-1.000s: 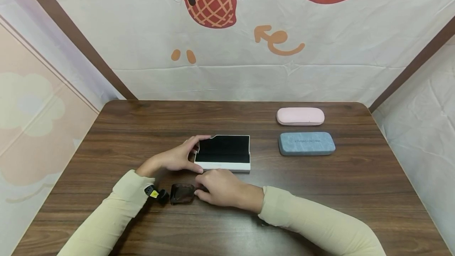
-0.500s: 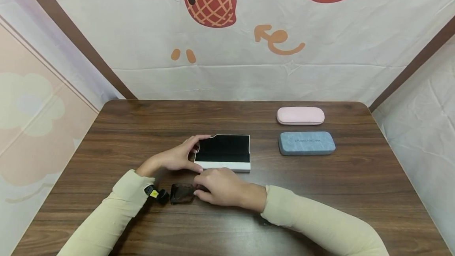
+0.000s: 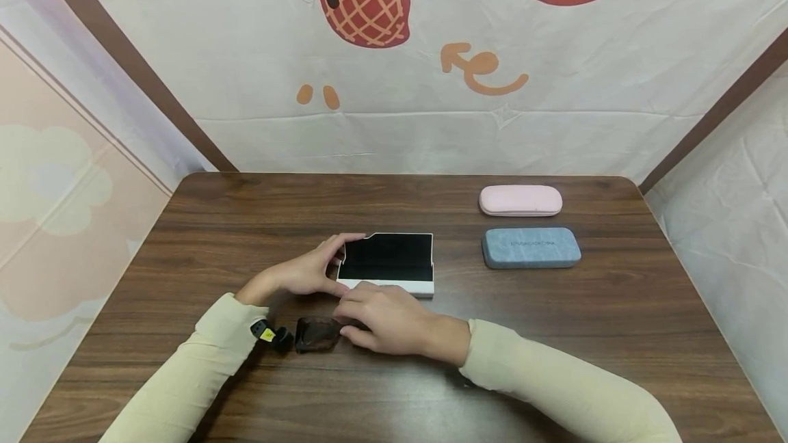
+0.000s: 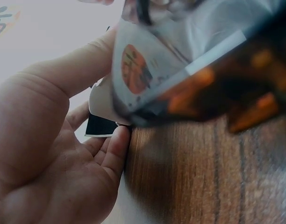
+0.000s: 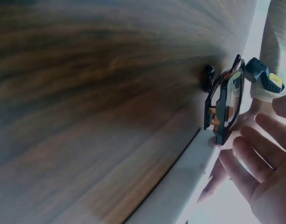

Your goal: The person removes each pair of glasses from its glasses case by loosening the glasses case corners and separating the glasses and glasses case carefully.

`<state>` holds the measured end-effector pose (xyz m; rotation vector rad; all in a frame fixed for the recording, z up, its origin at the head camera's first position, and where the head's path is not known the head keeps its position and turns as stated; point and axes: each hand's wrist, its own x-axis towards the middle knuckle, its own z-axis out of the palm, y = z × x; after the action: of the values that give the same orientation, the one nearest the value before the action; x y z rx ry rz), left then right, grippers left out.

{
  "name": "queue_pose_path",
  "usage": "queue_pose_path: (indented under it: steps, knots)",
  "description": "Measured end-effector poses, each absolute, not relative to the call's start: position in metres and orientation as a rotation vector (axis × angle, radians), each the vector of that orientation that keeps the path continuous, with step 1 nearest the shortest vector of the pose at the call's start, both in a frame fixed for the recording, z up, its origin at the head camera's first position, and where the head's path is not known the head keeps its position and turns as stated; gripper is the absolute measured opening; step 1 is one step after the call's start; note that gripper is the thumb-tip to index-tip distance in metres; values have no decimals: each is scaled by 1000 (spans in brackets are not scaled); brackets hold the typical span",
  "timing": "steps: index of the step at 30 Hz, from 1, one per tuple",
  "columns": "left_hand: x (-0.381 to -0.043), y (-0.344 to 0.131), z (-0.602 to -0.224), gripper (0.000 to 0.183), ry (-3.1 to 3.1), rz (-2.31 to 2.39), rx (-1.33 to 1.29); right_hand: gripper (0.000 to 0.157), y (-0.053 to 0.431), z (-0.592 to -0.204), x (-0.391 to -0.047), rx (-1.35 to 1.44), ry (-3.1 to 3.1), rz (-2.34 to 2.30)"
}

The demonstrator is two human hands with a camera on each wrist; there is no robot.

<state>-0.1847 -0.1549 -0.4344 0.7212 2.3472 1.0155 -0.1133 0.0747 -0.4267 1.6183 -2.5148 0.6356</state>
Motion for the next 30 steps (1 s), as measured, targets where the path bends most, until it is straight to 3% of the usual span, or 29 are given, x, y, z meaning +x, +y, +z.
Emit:
queue_pose_path:
  steps: [13,21,30]
  knots:
    - [-186,-156,-435,98,2314,1020,705,36,88,-430,-120,1624,-2416,664]
    - [-186,-156,-436,100,2313,1028,700,61,95,-429,-122,1572,-2501,537]
    - [-185,-156,-437,101,2315,1019,684,66,98,-427,-122,1512,-2594,465]
